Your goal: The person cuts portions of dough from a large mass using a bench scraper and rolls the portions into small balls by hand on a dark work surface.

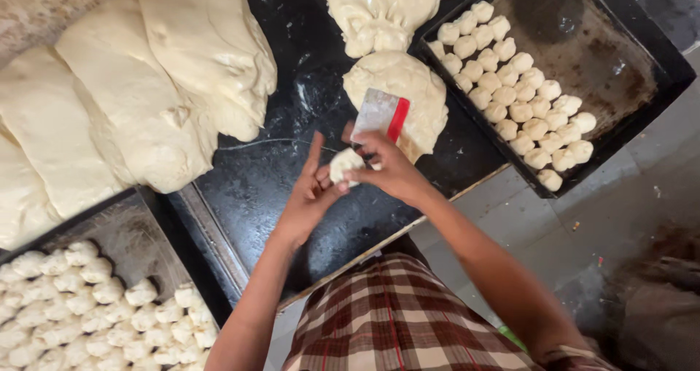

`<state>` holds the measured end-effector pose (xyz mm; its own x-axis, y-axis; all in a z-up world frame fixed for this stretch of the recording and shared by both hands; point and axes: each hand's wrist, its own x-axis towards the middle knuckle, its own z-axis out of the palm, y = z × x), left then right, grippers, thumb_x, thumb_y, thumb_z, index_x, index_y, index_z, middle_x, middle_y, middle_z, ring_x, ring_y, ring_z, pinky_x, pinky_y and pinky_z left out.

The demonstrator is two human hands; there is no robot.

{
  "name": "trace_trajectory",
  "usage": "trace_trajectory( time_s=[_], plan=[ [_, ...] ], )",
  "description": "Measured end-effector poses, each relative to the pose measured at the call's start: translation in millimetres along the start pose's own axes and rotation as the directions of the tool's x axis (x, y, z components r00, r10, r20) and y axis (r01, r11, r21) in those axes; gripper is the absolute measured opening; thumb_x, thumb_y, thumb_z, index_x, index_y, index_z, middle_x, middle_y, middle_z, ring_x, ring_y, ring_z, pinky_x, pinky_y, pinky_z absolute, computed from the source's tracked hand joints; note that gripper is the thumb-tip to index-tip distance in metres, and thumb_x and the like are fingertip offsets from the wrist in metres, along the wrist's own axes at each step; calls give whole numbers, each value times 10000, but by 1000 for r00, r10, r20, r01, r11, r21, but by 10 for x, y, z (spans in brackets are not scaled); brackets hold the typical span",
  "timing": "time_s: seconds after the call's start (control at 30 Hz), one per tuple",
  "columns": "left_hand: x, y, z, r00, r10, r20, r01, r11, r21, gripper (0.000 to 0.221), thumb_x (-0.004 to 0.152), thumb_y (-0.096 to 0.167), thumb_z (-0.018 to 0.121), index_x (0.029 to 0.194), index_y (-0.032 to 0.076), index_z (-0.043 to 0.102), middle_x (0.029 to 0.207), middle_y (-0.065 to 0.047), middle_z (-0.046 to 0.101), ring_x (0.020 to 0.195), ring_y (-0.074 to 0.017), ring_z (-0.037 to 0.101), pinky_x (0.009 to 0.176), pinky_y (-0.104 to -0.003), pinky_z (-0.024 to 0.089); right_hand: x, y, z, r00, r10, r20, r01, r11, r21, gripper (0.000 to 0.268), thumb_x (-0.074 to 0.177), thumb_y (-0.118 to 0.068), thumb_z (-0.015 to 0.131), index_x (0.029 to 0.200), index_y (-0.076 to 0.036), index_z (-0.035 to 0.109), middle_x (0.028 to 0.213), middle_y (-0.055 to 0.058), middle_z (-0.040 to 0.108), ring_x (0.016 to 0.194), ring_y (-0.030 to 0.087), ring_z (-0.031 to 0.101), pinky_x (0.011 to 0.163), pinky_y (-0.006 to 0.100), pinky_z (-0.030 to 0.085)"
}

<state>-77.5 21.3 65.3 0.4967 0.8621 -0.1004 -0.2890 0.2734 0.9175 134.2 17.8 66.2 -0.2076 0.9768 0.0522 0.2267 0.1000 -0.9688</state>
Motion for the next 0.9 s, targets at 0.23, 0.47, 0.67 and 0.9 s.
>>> trace_trajectory(
  time_s=[0.23, 0.47, 0.67, 0.9],
  plan=[
    [-26, 48, -126, 976, -196, -98, 154, 932, -327, 343, 1038, -12, 542, 1360, -127, 566, 1231, -170, 695, 1095, -228, 700, 968, -359, 593, -317, -423, 237, 801, -589, 112, 442, 453, -775, 609, 745, -378, 745, 1237, -24, 683, 1273, 189, 674, 1152, 387, 663, 979, 448, 510],
    [-43, 543, -112, 977, -139, 160, 112, 980, 167, 397, 946, -77, 529, 1326, 0, 617, 1303, -124, 654, 1041, -178, 707, 938, -315, 587, -186, -507, 271, 971, 119, -210, -104, 991, 79, 387, 936, -67, 726, 1319, -65, 674, 1184, 126, 732, 1087, 197, 704, 954, 321, 574],
    [19, 56, -438, 988, 34, 148, -64, 977, 203, 247, 889, -169, 679, 1083, -18, 668, 1285, -175, 648, 1090, -197, 692, 914, -331, 601, -328, -344, 509, 934, 353, -53, -269, 793, 546, 281, 891, 8, 773, 1163, 8, 702, 1083, 103, 742, 1004, 170, 704, 894, 302, 580],
    [98, -28, -609, 975, -193, -109, 176, 973, -152, 295, 898, -111, 646, 1151, 35, 688, 1183, -141, 693, 1071, -206, 682, 950, -312, 588, -764, -412, 454, 782, 613, 114, -541, 577, 612, 582, 818, 22, 841, 1294, -170, 566, 1165, -49, 632, 1066, 101, 647, 902, 305, 587]
  ],
)
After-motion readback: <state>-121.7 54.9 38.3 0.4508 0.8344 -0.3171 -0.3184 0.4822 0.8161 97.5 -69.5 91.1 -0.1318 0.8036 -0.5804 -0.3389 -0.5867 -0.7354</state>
